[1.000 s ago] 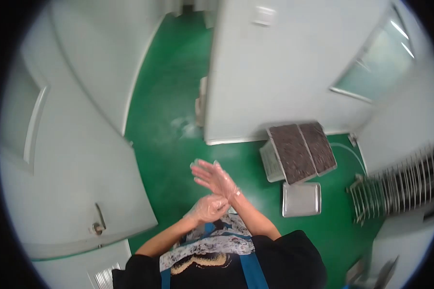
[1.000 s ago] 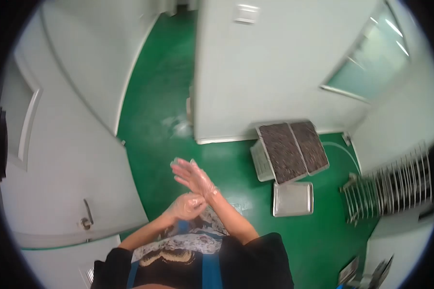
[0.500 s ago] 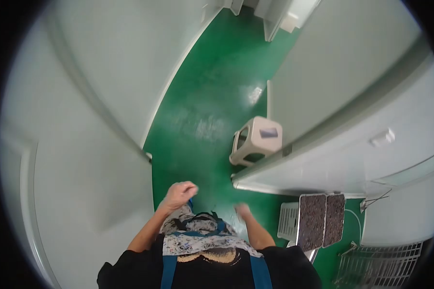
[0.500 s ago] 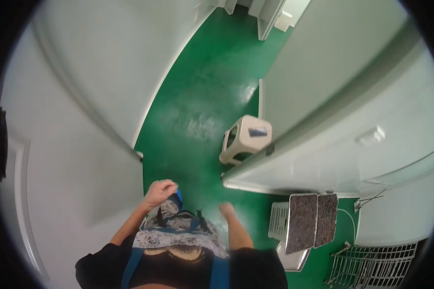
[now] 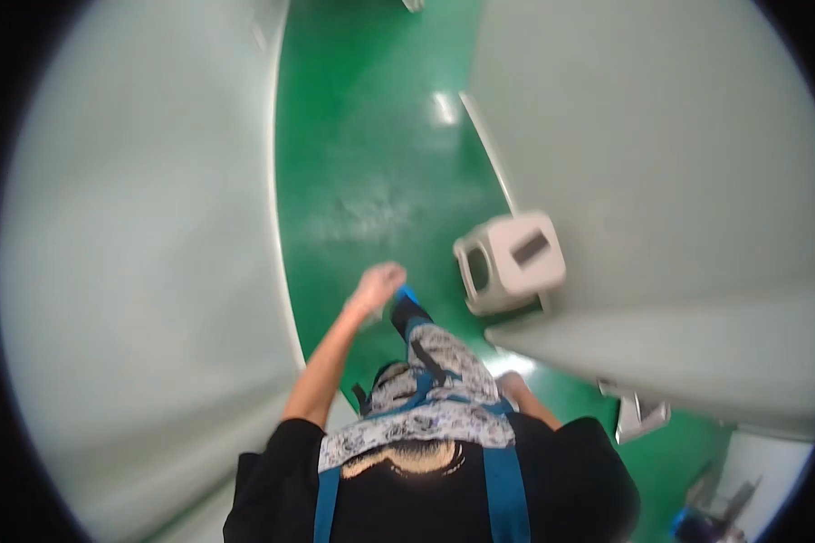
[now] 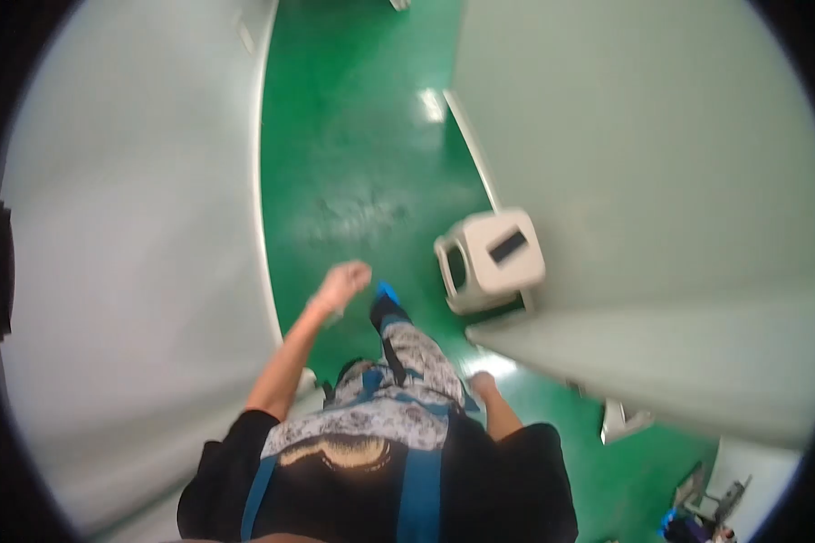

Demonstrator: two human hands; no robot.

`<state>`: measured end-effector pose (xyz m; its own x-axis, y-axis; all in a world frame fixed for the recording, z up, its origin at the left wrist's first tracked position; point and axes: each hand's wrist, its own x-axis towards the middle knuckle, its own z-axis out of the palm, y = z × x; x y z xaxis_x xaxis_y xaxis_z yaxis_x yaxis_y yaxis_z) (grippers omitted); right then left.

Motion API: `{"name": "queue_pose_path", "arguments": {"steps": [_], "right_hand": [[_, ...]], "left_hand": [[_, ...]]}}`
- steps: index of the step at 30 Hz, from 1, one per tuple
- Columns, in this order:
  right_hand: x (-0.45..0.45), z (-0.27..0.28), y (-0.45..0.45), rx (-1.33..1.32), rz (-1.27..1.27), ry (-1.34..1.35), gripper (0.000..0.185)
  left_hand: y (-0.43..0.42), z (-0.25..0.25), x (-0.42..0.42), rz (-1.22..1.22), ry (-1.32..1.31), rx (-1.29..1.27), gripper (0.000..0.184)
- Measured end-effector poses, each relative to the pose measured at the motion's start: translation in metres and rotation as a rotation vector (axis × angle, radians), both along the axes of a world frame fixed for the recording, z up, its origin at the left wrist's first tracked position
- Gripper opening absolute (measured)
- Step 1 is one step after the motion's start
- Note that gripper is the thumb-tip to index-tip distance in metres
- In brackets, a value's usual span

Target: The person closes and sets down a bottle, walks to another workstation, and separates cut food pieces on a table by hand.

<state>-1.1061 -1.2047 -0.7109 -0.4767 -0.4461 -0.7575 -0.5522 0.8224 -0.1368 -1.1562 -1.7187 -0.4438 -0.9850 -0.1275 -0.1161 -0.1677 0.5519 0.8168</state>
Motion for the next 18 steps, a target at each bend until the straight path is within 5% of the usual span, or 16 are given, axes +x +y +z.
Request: {"name": "queue_pose_path", "arguments": {"steps": [1, 2, 3, 4, 5, 6, 9, 12, 18], "right_hand": [[-0.036, 0.012, -0.041, 0.072, -0.265, -0.065, 0.038], [-0.065, 0.039, -0.087, -0.135, -0.685, 0.076, 0.038], [-0.116, 0.05, -0.127, -0.047, -0.533, -0.054, 0.039], [-0.16, 0.061, -0.171, -0.093, -0.541, -0.022, 0.04], [-0.204, 0.078, -0.212, -0.147, -0.542, 0.021, 0.04], [-0.241, 0.105, -0.253, -0.126, -0.523, 0.061, 0.039], [-0.356, 0.132, -0.372, -0.477, -0.439, 0.193, 0.033], [-0.463, 0.184, -0.508, -0.817, -0.593, 0.142, 0.029], [-0.573, 0.154, -0.647, -0.853, -0.487, 0.157, 0.03]], "left_hand": [[-0.034, -0.059, -0.004, 0.075, -0.04, -0.04, 0.03], [-0.066, -0.096, -0.004, 0.159, -0.131, -0.083, 0.031], [-0.097, -0.136, 0.015, 0.337, -0.274, 0.196, 0.029], [-0.128, -0.155, 0.033, 0.269, -0.411, 0.042, 0.025], [-0.159, -0.162, 0.05, -0.169, -0.469, -0.549, 0.023], [-0.168, -0.126, 0.072, -0.258, -0.578, -0.603, 0.013], [-0.227, -0.145, 0.153, -0.121, -0.823, -0.606, 0.017], [-0.274, -0.177, 0.199, -0.053, -0.658, -0.616, 0.024], [-0.446, -0.193, 0.042, 0.051, -0.647, -0.509, 0.024]]}}
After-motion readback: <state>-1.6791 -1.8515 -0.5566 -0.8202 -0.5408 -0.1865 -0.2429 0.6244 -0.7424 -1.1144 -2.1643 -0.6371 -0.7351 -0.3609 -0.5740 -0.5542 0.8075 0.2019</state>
